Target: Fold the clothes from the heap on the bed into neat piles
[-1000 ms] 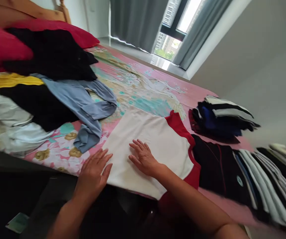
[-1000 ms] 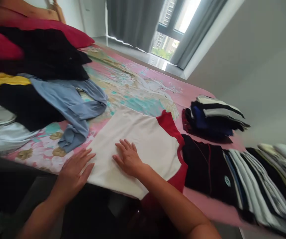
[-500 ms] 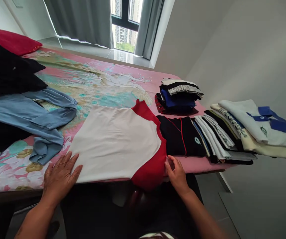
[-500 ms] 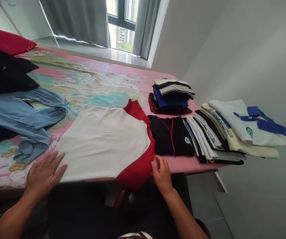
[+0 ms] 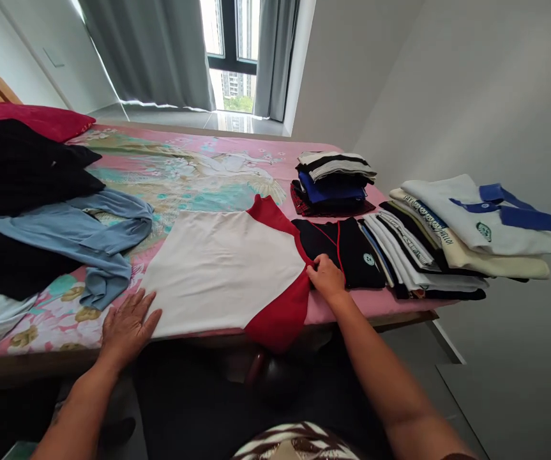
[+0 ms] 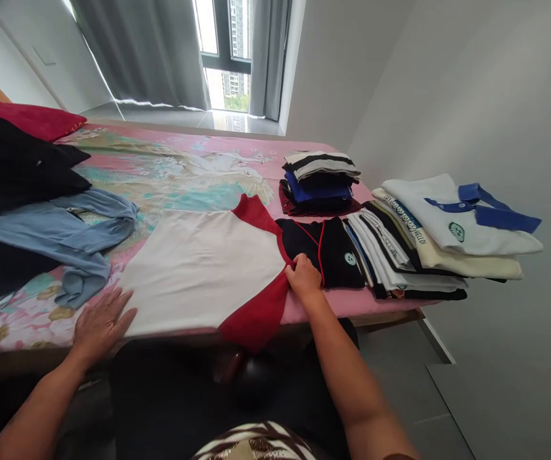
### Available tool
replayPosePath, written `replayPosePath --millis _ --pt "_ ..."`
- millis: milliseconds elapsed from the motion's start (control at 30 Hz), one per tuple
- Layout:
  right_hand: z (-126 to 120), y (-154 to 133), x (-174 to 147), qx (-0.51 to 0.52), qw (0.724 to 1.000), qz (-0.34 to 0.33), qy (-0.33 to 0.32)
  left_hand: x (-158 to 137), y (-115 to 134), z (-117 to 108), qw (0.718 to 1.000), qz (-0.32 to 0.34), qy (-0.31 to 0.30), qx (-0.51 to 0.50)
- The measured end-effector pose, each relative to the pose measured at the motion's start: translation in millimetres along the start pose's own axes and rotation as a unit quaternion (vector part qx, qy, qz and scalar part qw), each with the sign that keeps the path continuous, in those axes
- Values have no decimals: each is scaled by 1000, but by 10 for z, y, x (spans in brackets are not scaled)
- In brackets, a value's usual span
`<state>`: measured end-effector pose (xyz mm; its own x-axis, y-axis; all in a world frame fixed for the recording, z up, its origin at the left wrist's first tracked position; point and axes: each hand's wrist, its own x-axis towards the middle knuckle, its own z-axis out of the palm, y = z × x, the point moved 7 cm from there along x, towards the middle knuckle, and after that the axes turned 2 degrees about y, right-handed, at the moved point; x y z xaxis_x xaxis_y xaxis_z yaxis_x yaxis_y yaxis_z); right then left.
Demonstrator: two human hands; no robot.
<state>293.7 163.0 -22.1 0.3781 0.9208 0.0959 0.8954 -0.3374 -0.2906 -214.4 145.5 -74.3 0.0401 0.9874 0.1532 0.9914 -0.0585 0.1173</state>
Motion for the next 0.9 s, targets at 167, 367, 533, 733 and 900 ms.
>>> replayPosePath --millis 167,367,533,733,900 --pt "80 227 -688 55 997 -8 -47 -47 -3 -56 999 -9 15 -38" --pt "464 476 -1445 194 968 46 -151 -519 -140 -351 965 -162 159 -134" --pt "828 260 -1659 511 812 179 -218 -925 -330 -192 826 -400 173 -358" --pt "1020 -14 -1889 601 708 247 -277 -939 -301 -11 692 -436 98 -567" --pt "1008 10 -1934 624 698 245 -251 -983 -309 -62 684 -437 92 -577"
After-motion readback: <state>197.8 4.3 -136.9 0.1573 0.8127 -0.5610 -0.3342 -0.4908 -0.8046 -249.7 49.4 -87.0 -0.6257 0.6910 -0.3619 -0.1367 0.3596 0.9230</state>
